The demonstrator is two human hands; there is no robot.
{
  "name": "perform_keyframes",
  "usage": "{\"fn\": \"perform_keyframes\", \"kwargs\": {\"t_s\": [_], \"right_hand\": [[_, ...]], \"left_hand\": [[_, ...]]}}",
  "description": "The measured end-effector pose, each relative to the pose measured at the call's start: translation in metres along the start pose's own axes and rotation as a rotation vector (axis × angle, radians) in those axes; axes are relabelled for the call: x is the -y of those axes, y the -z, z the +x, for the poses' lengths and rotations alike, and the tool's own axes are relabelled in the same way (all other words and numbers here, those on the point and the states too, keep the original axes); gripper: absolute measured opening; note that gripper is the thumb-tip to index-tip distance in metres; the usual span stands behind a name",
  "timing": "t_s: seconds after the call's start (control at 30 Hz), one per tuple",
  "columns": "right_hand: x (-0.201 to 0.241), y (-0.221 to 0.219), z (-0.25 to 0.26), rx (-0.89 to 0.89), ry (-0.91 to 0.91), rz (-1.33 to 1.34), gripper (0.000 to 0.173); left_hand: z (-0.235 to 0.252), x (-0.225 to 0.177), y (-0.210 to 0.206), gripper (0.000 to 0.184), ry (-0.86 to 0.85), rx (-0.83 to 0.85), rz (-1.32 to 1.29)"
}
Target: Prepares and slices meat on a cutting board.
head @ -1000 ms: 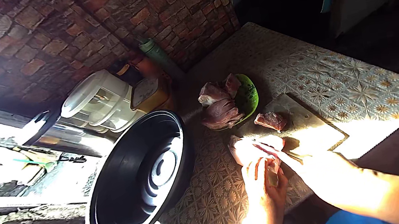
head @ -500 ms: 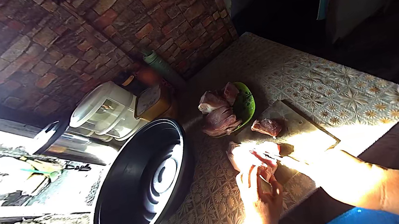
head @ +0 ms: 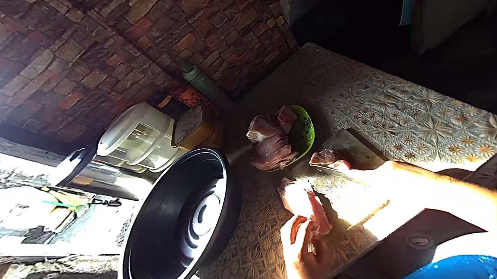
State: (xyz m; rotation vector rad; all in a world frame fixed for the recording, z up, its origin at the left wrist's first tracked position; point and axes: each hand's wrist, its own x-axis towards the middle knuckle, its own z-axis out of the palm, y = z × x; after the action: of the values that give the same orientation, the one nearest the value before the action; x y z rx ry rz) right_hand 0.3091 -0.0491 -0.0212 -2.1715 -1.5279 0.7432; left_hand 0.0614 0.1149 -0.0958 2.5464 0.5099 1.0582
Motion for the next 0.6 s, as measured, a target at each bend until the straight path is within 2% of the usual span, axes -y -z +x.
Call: {"fn": "perform_keyframes", "kwargs": {"t_s": [0.1, 0.17, 0.23, 0.3, 0.4, 0.47, 0.5, 0.6], "right_hand": [[-0.011, -0.018, -0.005, -0.182, 0.207, -0.001, 0.033], [-0.022, -0.037, -0.006, -0.371, 0.436, -0.157, 0.027], [-0.027, -0.048, -0.005, -0.391, 0.472, -0.286, 0.029], [-0.033, -0.059, -0.002, -0.415, 0.511, -0.352, 0.022], [-0.015, -0.048, -0.006, -0.273, 0.249, 0.105, 0.04], [-0.006, -0.035, -0.014, -0.152, 0.148, 0.204, 0.043], [-0.009, -0.039, -0.015, -0.209, 0.169, 0.225, 0.043], [0.01, -0.016, -0.03, -0.13, 0.006, 0.316, 0.04]], "left_hand": [[-0.007, 0.001, 0.008, 0.024, 0.042, -0.009, -0.099], [-0.009, -0.006, 0.007, 0.047, 0.122, -0.016, -0.159], [-0.005, -0.021, 0.001, 0.067, 0.233, -0.015, -0.028], [0.0, -0.032, -0.004, 0.074, 0.303, 0.008, 0.14], [0.007, -0.036, -0.005, 0.07, 0.374, 0.014, 0.183], [0.01, -0.039, -0.004, 0.067, 0.409, 0.036, 0.176], [0.012, -0.04, -0.003, 0.066, 0.424, 0.043, 0.169], [0.018, -0.042, -0.004, 0.062, 0.435, 0.051, 0.201]]}}
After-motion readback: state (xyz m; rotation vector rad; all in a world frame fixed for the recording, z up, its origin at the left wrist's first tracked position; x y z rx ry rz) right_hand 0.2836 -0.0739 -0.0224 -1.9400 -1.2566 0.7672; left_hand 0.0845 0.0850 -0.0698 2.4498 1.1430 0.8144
